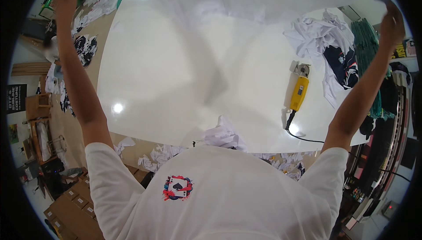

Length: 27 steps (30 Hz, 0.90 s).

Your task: The person uses a handheld electric fabric cutter to cut along markings on multiple layers of white fabric and a jersey shirt, then stacks and flips the pieces.

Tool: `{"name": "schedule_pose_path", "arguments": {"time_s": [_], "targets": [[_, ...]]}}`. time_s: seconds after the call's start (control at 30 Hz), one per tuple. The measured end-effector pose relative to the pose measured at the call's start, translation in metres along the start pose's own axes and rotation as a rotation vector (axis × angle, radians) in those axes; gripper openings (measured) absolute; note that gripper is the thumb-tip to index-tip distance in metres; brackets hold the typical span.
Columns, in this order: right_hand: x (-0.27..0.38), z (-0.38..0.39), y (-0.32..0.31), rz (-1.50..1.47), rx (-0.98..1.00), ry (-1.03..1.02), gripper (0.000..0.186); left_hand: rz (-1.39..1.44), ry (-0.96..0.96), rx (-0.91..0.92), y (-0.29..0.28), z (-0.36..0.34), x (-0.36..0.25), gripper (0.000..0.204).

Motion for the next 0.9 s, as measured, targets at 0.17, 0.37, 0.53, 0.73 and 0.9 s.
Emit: {"name": "schedule_pose_path", "arguments": {"time_s": [0.17, 0.37, 0.53, 0.73, 0.9], "targets": [[0.015, 0.106, -0.081, 0.509, 0.292, -0.337, 0.02, -0.079, -0.028, 0.07, -0.06, 0.103, -0.033, 0.03], [0.091, 0.272, -0.061, -0.308, 0.493, 0.356, 0.012, -0.177, 0.003, 0.359, -0.049, 0.251, -0.037, 0.032], [0.139, 0.354, -0.031, -0.388, 0.641, 0.29, 0.008, -0.155, -0.082, 0.534, -0.014, 0.326, -0.037, 0.035], [0.181, 0.438, -0.02, -0.313, 0.916, 0.241, 0.017, -0.316, -0.371, 0.844, 0.008, 0.421, -0.013, 0.046], [0.199, 0.488, -0.013, -0.272, 1.06, 0.264, 0.037, -0.255, -0.432, 0.841, 0.056, 0.458, -0.044, 0.059]]}}
Point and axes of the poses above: each hand's wrist, its own z-axis away from the middle knuckle, its own y-axis out of the palm, x = y × z, the point moved 4 cm from there along -z, towards the middle knuckle, and after that the axes turned 2 degrees about x, right-handed, at the moved point
